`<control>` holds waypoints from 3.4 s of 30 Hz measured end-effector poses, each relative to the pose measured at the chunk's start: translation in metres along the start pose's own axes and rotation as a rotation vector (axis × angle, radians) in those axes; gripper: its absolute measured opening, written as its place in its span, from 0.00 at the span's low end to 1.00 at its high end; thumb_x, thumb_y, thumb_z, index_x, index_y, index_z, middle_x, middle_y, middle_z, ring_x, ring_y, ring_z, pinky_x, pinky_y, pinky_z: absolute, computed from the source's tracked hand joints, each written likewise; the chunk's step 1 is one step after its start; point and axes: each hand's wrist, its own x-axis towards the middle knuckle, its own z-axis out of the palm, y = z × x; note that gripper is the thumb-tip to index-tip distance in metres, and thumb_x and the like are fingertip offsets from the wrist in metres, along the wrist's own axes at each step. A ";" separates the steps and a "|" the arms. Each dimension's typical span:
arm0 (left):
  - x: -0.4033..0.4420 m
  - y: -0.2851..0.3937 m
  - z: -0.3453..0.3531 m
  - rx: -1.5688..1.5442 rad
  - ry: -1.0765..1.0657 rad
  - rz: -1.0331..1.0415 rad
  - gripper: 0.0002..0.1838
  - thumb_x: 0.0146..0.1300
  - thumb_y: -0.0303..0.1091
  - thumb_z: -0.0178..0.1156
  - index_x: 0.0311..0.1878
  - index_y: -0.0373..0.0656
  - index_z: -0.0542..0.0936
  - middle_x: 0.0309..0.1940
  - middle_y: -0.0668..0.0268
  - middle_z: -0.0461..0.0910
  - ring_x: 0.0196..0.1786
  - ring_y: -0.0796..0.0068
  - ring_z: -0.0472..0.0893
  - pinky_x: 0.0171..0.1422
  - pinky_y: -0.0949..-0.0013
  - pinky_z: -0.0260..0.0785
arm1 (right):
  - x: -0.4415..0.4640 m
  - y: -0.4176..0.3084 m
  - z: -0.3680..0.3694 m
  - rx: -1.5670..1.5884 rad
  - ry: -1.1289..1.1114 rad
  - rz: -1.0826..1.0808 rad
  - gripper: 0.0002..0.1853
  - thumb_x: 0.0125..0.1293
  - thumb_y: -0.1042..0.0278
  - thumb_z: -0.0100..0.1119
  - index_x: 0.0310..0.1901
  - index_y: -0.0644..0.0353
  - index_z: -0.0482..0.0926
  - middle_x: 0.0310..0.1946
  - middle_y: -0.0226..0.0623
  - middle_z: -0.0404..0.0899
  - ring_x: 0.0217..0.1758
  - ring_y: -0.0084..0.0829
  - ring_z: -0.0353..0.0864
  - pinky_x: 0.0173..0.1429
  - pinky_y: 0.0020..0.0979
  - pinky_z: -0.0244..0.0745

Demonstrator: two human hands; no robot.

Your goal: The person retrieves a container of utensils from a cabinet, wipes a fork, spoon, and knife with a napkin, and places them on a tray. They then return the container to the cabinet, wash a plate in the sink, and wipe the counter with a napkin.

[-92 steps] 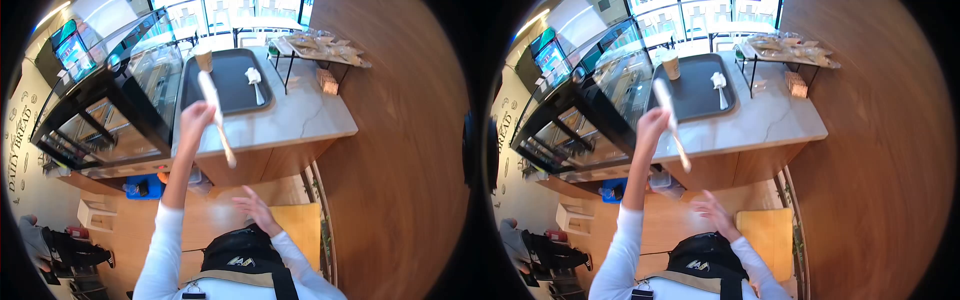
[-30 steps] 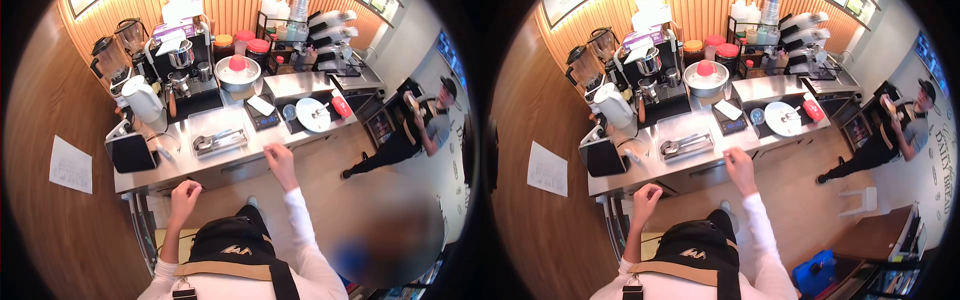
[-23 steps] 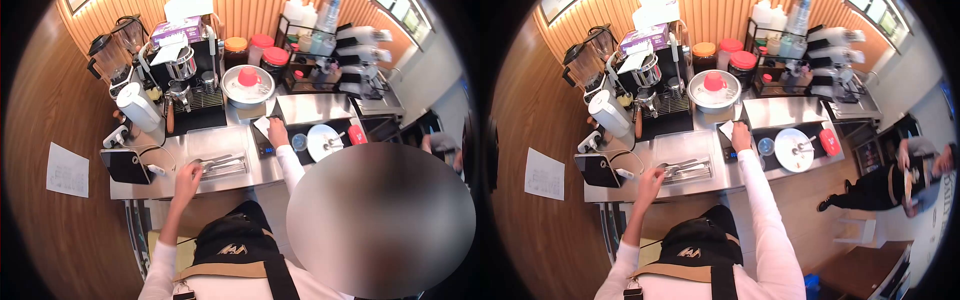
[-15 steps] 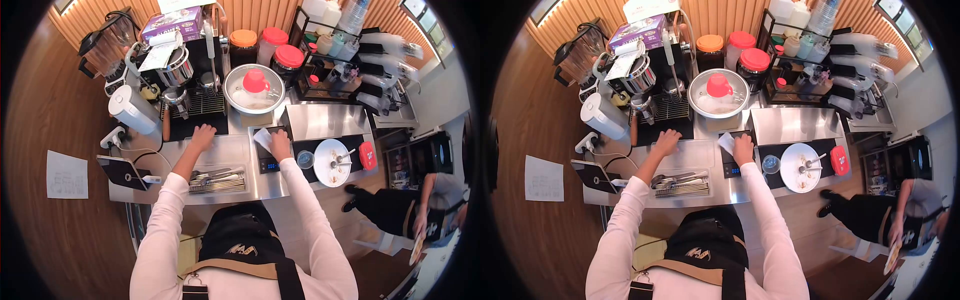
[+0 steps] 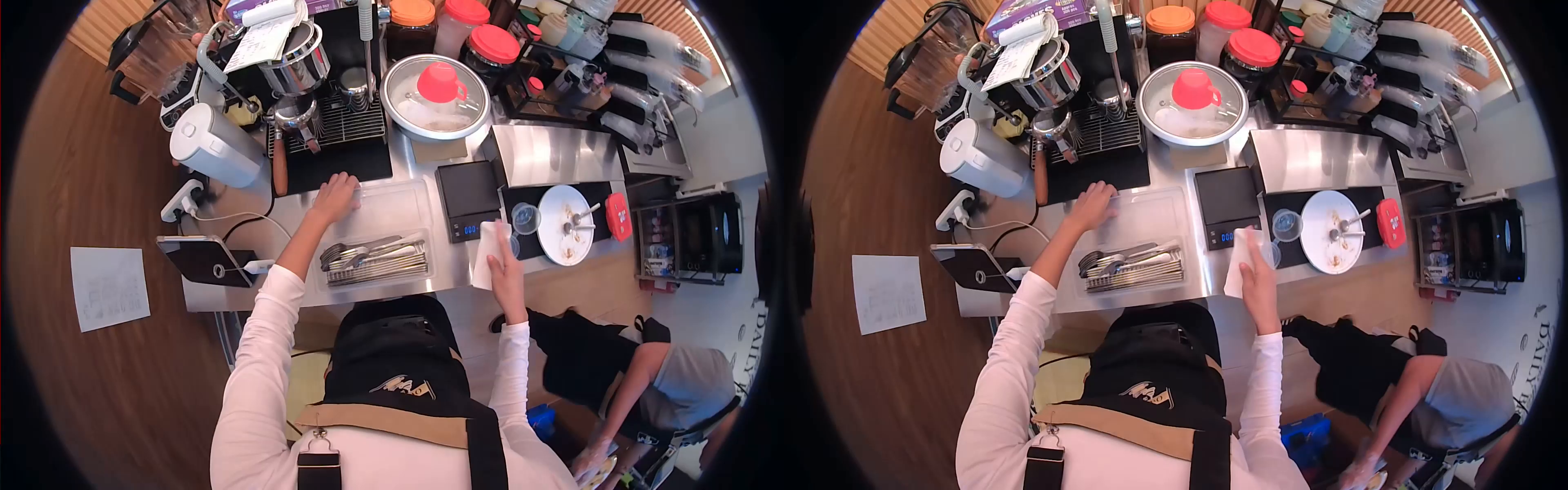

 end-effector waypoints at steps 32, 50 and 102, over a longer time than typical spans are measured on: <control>-0.166 0.037 0.053 -0.395 0.824 -0.589 0.16 0.66 0.42 0.49 0.45 0.38 0.74 0.34 0.55 0.77 0.37 0.53 0.76 0.38 0.54 0.66 | -0.016 0.037 0.095 -0.143 -0.145 0.276 0.17 0.54 0.51 0.63 0.29 0.61 0.83 0.31 0.48 0.80 0.38 0.47 0.79 0.43 0.41 0.73; -0.123 0.004 0.044 -0.388 0.298 -0.910 0.26 0.67 0.50 0.39 0.40 0.34 0.75 0.33 0.46 0.77 0.41 0.43 0.75 0.48 0.51 0.64 | 0.005 0.010 0.099 -0.387 -0.285 0.350 0.13 0.53 0.60 0.64 0.30 0.63 0.80 0.32 0.52 0.79 0.39 0.51 0.79 0.41 0.45 0.74; -0.134 0.061 -0.008 -0.616 -0.558 -0.487 0.27 0.52 0.44 0.68 0.49 0.35 0.74 0.39 0.62 0.79 0.42 0.74 0.77 0.48 0.70 0.69 | -0.009 0.350 0.034 1.664 0.948 0.971 0.16 0.71 0.62 0.39 0.56 0.59 0.65 0.53 0.38 0.72 0.56 0.39 0.72 0.62 0.41 0.65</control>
